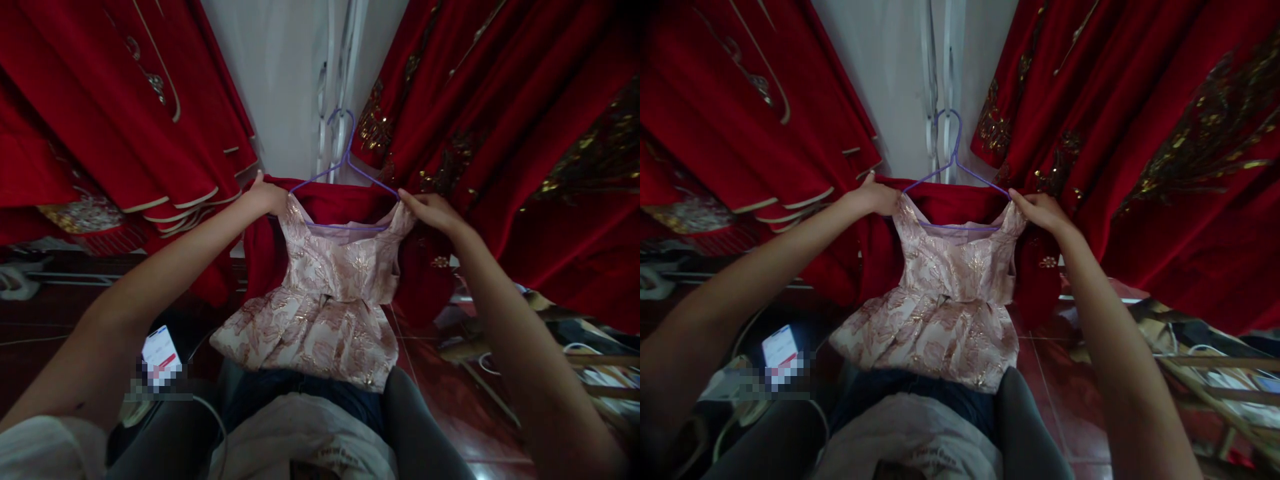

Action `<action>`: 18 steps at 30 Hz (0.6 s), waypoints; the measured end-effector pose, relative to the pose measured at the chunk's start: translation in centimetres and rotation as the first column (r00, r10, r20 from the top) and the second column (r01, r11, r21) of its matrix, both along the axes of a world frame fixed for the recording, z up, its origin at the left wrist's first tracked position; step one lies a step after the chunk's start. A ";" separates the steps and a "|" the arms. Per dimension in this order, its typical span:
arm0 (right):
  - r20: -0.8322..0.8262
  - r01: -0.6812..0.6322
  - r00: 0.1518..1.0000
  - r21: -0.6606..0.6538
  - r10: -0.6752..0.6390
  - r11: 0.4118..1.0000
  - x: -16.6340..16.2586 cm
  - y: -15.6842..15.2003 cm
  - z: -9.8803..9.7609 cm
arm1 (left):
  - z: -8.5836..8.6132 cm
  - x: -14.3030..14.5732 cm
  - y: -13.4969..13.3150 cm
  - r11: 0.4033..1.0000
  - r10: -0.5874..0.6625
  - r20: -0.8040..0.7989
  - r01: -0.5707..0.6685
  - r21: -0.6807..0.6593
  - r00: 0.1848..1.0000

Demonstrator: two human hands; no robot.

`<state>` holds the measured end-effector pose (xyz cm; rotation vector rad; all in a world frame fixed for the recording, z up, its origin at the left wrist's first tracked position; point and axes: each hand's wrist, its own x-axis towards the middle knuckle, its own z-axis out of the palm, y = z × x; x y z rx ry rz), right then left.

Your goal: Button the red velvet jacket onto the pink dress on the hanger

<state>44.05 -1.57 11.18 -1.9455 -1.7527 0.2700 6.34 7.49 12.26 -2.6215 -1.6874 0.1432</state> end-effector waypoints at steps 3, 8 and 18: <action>-0.206 -0.082 0.972 0.168 0.116 0.982 0.3 -0.8 -1.4 | 1.3 -1.0 -1.3 0.994 0.029 -0.051 -0.034 -0.104 0.998; -0.412 -0.085 0.872 0.404 0.264 0.911 0.2 -1.0 -4.1 | -0.1 -3.5 -1.8 0.971 -0.195 0.362 0.230 -0.058 0.912; -0.652 0.321 0.745 0.534 0.139 0.782 -0.8 -0.4 -7.6 | -5.1 -6.1 -3.8 0.929 -0.227 0.686 -0.057 0.365 0.691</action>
